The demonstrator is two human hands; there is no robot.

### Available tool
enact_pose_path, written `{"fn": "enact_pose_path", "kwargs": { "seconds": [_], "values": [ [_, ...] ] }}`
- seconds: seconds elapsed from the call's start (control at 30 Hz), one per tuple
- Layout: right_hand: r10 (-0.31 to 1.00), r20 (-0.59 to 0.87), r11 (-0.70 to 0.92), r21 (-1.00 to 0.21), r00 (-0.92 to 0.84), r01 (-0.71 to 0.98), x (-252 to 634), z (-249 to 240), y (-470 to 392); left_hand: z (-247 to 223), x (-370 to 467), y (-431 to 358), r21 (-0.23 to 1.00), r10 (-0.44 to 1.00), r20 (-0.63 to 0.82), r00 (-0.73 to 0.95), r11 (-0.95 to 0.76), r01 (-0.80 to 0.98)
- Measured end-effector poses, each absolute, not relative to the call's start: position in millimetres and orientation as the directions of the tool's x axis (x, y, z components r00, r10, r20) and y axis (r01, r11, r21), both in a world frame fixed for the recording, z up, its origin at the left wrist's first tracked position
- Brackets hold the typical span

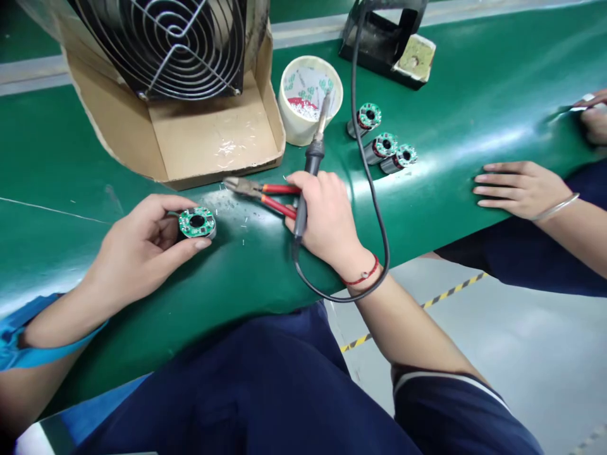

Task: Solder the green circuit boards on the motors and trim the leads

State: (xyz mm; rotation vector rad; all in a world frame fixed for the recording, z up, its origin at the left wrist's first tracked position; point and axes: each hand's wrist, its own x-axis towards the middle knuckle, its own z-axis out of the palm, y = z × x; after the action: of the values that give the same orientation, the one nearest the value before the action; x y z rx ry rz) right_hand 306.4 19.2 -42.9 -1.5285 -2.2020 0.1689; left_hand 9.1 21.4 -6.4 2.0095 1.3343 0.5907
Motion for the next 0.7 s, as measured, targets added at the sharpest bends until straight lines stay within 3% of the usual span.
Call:
{"fn": "enact_pose_path", "kwargs": {
  "seconds": [0.2,0.43,0.57,0.7],
  "values": [
    [0.849,0.359,0.513,-0.388,-0.387,0.766,298.9,-24.7,3.3,-5.0,8.4,18.1,0.695,0.922,0.034,0.387,-0.300,0.654],
    [0.807,0.228,0.588,-0.228,-0.545,0.776,293.5,-8.0,5.3,-5.1,5.1,17.1,0.624,0.894,0.127,0.430,-0.409,0.666],
    [0.739,0.281,0.661,-0.125,-0.612,0.740,295.0,-2.8,7.2,-8.0,5.2,16.1,0.579,0.875,0.162,0.456,-0.458,0.674],
    [0.782,0.330,0.605,-0.198,-0.528,0.771,291.4,-4.7,7.7,-4.7,6.6,15.9,0.576,0.870,0.204,0.449,-0.478,0.663]
  ]
}}
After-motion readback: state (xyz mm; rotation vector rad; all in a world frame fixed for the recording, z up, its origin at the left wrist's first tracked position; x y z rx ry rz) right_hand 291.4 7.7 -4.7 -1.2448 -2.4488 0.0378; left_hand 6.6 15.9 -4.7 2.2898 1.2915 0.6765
